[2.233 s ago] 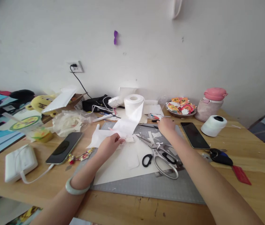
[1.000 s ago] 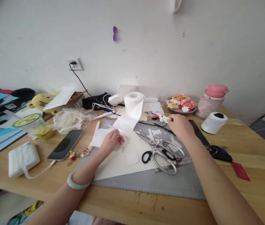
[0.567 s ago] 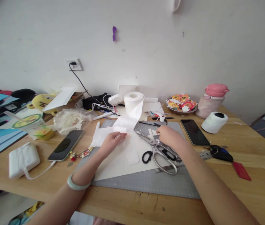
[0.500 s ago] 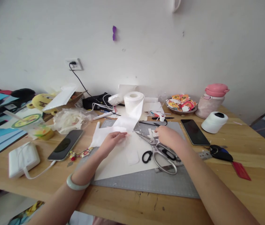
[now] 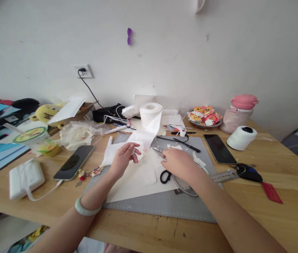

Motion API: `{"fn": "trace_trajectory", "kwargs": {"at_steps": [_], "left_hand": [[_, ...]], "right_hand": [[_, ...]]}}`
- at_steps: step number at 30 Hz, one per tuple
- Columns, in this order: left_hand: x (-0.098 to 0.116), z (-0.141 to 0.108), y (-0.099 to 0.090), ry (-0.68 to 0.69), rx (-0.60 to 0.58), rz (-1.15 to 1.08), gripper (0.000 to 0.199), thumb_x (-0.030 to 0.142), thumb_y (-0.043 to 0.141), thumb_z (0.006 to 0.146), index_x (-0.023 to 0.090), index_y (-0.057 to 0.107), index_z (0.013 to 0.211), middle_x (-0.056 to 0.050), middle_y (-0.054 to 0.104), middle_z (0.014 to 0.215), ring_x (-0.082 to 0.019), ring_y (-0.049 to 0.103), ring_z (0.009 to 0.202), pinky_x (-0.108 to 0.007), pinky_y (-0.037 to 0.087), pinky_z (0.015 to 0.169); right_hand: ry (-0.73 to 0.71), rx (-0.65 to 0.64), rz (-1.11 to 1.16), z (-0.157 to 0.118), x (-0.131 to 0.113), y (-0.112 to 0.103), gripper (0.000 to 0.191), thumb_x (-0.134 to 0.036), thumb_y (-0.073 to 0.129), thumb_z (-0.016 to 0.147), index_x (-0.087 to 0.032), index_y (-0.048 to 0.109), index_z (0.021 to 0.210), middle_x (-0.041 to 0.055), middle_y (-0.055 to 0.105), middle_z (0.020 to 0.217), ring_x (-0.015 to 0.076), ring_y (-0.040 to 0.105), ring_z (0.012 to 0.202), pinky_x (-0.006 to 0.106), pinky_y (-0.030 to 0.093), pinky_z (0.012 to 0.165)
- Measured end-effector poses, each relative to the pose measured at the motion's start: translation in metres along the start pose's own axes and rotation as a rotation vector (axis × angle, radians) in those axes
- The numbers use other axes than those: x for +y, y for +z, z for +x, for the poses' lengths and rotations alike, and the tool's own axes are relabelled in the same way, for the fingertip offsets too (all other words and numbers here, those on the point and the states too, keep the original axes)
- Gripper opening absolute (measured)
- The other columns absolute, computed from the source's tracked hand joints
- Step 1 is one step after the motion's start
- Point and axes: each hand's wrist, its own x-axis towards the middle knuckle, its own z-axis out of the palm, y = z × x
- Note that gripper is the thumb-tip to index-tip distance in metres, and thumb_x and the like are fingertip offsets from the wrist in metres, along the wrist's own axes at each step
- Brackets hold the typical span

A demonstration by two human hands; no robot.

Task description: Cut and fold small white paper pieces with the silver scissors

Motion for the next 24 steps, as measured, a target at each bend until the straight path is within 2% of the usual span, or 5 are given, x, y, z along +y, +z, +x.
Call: {"fn": "trace_trajectory", "kwargs": {"at_steps": [4,7,14,19,24], "left_hand": [[0.002,0.002,-0.001,-0.035,0.052,-0.1,0.022,0.039,0.041,0.079,0.018,0.046,0.073,0.009,0.028,0.049,-0.004,0.028,0.036,-0.018,0.024,0.038],[0.003,0.003,-0.003,-0.133,0.021,-0.202,0.016,0.03,0.039,0.076,0.018,0.043,0.066,0.008,0.021,0.052,-0.005,0.023,0.038,-0.019,0.023,0.039],[-0.004,0.007,0.002,-0.193,-0.008,-0.375,0.009,0.009,0.039,0.069,0.018,0.04,0.07,0.006,0.042,0.057,-0.004,0.039,0.042,-0.019,0.035,0.047],[-0.007,0.009,0.002,-0.191,-0.05,-0.402,0.006,0.02,0.051,0.079,0.015,0.047,0.08,-0.001,0.061,0.072,-0.008,0.058,0.059,-0.024,0.048,0.066],[-0.007,0.011,-0.001,-0.237,-0.056,-0.351,0.012,0.024,0.055,0.081,0.013,0.053,0.082,-0.006,0.067,0.076,-0.009,0.061,0.059,-0.023,0.05,0.065]], "right_hand": [[0.198,-0.117,-0.129,-0.013,0.011,-0.006,0.017,-0.028,0.052,0.072,-0.017,0.063,0.08,0.0123,0.065,0.09,0.026,0.06,0.08,0.028,0.035,0.057],[0.292,-0.228,-0.171,-0.023,0.022,-0.004,0.018,-0.028,0.052,0.071,-0.015,0.062,0.078,0.0149,0.065,0.086,0.0288,0.061,0.078,0.031,0.036,0.057],[0.287,-0.125,-0.118,-0.036,0.037,0.019,0.033,-0.034,0.049,0.071,-0.012,0.061,0.093,0.0178,0.059,0.103,0.0308,0.058,0.091,0.036,0.041,0.07],[0.29,-0.032,0.052,-0.037,0.044,0.022,0.032,-0.035,0.051,0.067,-0.014,0.064,0.087,0.0159,0.06,0.105,0.03,0.057,0.095,0.034,0.041,0.073],[0.285,-0.039,0.331,-0.03,0.058,0.023,0.029,-0.04,0.053,0.068,-0.016,0.066,0.081,0.0101,0.066,0.089,0.0262,0.059,0.085,0.029,0.04,0.065]]}}
